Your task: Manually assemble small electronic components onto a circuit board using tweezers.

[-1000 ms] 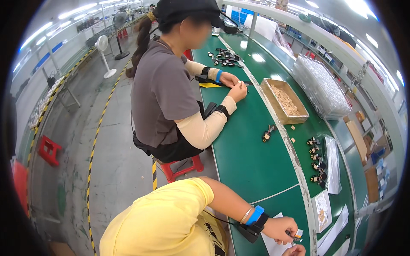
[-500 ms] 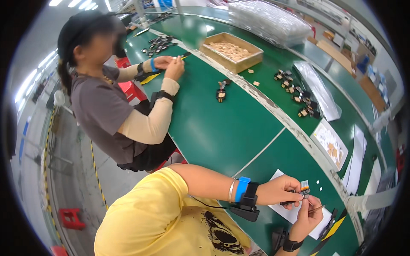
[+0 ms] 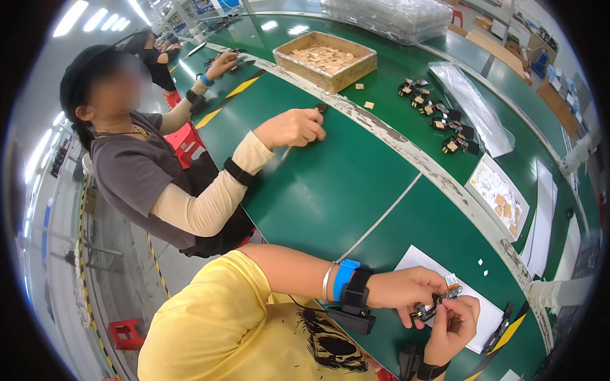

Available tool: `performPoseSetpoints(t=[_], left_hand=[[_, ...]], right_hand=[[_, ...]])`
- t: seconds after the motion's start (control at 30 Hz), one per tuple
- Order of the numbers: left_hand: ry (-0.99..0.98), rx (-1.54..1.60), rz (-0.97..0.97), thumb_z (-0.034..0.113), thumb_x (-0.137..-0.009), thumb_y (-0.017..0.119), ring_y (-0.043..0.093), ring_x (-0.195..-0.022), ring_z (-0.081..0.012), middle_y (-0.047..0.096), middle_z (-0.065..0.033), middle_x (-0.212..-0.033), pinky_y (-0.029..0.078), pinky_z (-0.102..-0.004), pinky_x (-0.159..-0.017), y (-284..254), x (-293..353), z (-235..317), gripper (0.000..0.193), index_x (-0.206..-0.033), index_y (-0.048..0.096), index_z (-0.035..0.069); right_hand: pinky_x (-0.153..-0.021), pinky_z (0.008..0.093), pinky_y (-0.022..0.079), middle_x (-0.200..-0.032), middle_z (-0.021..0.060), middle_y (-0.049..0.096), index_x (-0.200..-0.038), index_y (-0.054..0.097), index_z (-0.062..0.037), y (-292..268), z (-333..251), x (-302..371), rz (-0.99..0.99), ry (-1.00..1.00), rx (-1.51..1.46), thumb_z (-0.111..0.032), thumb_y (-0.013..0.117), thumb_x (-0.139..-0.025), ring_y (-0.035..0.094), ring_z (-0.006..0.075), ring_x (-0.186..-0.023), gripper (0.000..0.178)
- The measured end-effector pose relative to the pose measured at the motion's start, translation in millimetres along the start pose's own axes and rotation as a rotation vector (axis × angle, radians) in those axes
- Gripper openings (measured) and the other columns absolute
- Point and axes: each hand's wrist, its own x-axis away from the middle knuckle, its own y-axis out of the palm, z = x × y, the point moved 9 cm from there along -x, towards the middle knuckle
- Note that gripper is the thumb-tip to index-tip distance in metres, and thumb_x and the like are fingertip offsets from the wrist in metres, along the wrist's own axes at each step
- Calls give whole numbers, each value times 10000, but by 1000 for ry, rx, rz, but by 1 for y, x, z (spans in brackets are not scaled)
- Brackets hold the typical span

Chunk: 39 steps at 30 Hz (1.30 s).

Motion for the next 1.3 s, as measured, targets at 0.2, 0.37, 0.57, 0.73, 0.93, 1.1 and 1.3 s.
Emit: performPoseSetpoints(t=[0.2,0.37,0.57,0.73,0.93,1.1,1.3], left_hand=[[24,69,-80,0,-837,438,612,-896,-192,563,-110,-1065,533,-306,-761,2,4,13,469,-1295,344,15],[-22,62,-12,34,-887,453,574,-1017,-195,556,-119,-1123,508,-336,-855,-8,6,14,372,-1250,420,-36],[37,-66,10,27,-891,448,565,-1011,-169,558,-105,-1119,505,-334,-860,1,4,15,362,-1245,436,-48],[171,-125,22,-3,-888,437,552,-1008,-149,563,-100,-1109,496,-307,-853,8,6,16,365,-1248,428,-58],[367,-479,150,-9,-870,470,589,-852,-105,609,-68,-940,486,-242,-746,11,13,26,331,-1198,455,-52],[252,-729,249,-16,-859,448,591,-824,-114,617,-78,-905,498,-239,-733,-1,11,34,283,-1126,518,-77],[255,-515,240,0,-840,475,595,-677,-88,646,-66,-791,482,-214,-589,-24,8,47,185,-957,604,-61]], right_hand=[[-453,191,310,-797,45,499,-783,618,-42,0,-11,-15,-17,-142,206,70,630,-677,426,79,-565,154],[-461,185,309,-817,39,517,-794,627,-42,4,-13,-22,-77,-146,194,61,650,-668,393,66,-532,164],[-481,254,440,-773,58,541,-778,630,-64,-3,-20,-17,-44,-237,318,56,649,-654,540,166,-572,173],[-470,276,449,-759,59,542,-764,616,-67,-2,-33,-12,-33,-421,417,48,666,-622,543,211,-561,189],[-458,240,393,-707,73,527,-730,579,-32,-3,-30,-10,-35,-410,482,54,685,-629,498,171,-555,170],[-450,238,387,-672,64,508,-708,532,-25,-4,-14,-17,-35,-149,377,49,699,-622,481,155,-544,202],[-442,227,354,-644,51,492,-730,554,-24,-9,-7,-23,-4,-78,144,25,686,-653,453,130,-532,161]])
